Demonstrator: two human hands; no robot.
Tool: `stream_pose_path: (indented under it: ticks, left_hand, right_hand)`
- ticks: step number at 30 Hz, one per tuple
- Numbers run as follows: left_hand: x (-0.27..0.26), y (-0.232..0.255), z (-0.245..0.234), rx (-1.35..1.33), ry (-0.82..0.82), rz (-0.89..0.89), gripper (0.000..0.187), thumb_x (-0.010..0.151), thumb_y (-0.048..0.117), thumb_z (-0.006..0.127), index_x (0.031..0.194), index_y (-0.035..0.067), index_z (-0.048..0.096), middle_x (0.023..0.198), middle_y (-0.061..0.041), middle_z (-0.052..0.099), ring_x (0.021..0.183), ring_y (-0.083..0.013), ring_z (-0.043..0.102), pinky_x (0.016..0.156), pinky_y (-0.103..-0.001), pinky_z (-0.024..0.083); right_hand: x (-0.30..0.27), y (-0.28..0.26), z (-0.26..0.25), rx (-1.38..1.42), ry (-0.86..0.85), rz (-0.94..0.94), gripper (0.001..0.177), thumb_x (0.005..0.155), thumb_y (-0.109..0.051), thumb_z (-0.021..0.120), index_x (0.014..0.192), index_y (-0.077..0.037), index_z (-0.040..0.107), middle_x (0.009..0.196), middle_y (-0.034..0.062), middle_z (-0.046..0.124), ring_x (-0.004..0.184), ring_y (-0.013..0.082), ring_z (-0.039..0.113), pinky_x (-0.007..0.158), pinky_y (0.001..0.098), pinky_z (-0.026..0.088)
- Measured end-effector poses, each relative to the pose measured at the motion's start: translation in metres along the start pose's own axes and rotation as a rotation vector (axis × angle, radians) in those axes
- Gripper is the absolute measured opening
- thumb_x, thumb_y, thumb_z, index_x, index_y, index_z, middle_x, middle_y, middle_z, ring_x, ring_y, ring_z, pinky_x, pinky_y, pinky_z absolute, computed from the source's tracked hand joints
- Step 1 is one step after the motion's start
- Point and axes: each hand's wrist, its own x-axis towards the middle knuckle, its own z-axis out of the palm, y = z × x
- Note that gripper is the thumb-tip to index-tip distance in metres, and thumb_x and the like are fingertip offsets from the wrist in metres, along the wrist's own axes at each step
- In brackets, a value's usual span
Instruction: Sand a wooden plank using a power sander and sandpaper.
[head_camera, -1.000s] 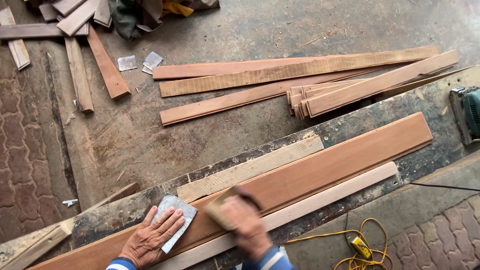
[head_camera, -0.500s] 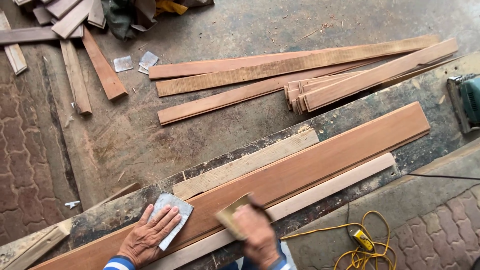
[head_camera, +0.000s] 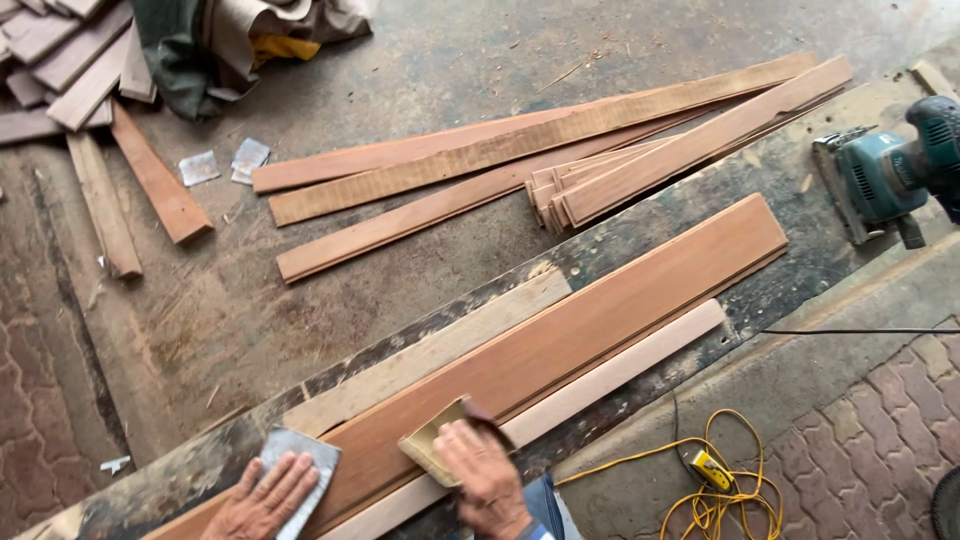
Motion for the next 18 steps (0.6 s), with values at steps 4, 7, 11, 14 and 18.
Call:
stream_pose_path:
  ticks: [4,7,11,14,18]
  left_hand:
    - [0.112,0.034,-0.025,-0.124,0.006,0.087,0.088,0.081,0.042,0.047,0.159,0.015,0.019,0.165,-0.006,0.019,0.151,-0.0218,0.014,0.121,-0.051,0.001]
    - [0.236,0.078,-0.050,-0.245,-0.436,0.120,0.104,0.076,0.047,0.054,0.162,0.012,0.008,0.168,-0.010,0.007,0.156,-0.0280,0.004,0.122,-0.054,-0.002]
    - [0.425,0.144,-0.027,-0.139,-0.131,0.286,0.096,0.079,0.044,0.054,0.163,0.011,0.019,0.170,-0.010,0.019,0.156,-0.0258,0.014,0.125,-0.050,0.006]
    - [0.576,0.199,-0.011,-0.256,-0.046,0.287,0.089,0.083,0.041,0.054,0.162,0.011,0.027,0.170,-0.008,0.026,0.159,-0.0244,0.018,0.129,-0.050,0.009]
    - [0.691,0.263,0.015,-0.327,-0.007,0.128,0.075,0.091,0.035,0.051,0.160,0.012,0.034,0.170,-0.005,0.030,0.159,-0.0227,0.022,0.132,-0.048,0.011]
  right_hand:
    - [0.017,0.138,-0.071,-0.085,0.203,0.092,0.054,0.085,0.001,0.047,0.134,-0.011,0.067,0.132,0.0147,0.070,0.131,0.0306,0.061,0.117,0.0460,0.043]
    - [0.021,0.251,-0.133,-0.135,0.270,0.306,0.018,0.102,-0.012,0.060,0.117,-0.008,0.070,0.128,0.0154,0.070,0.129,0.0303,0.063,0.116,0.0430,0.048]
    - [0.028,0.360,-0.201,-0.099,0.395,0.604,0.036,0.099,-0.018,0.064,0.130,0.001,0.066,0.136,0.0202,0.065,0.129,0.0342,0.060,0.112,0.0413,0.046]
    - [0.033,0.416,-0.240,-0.112,0.390,0.673,0.038,0.102,-0.019,0.062,0.134,0.000,0.065,0.140,0.0206,0.063,0.133,0.0353,0.057,0.112,0.0417,0.044]
    - [0.048,0.455,-0.266,-0.188,0.363,0.651,0.035,0.104,-0.019,0.059,0.134,-0.001,0.066,0.144,0.0190,0.062,0.139,0.0349,0.054,0.114,0.0425,0.043]
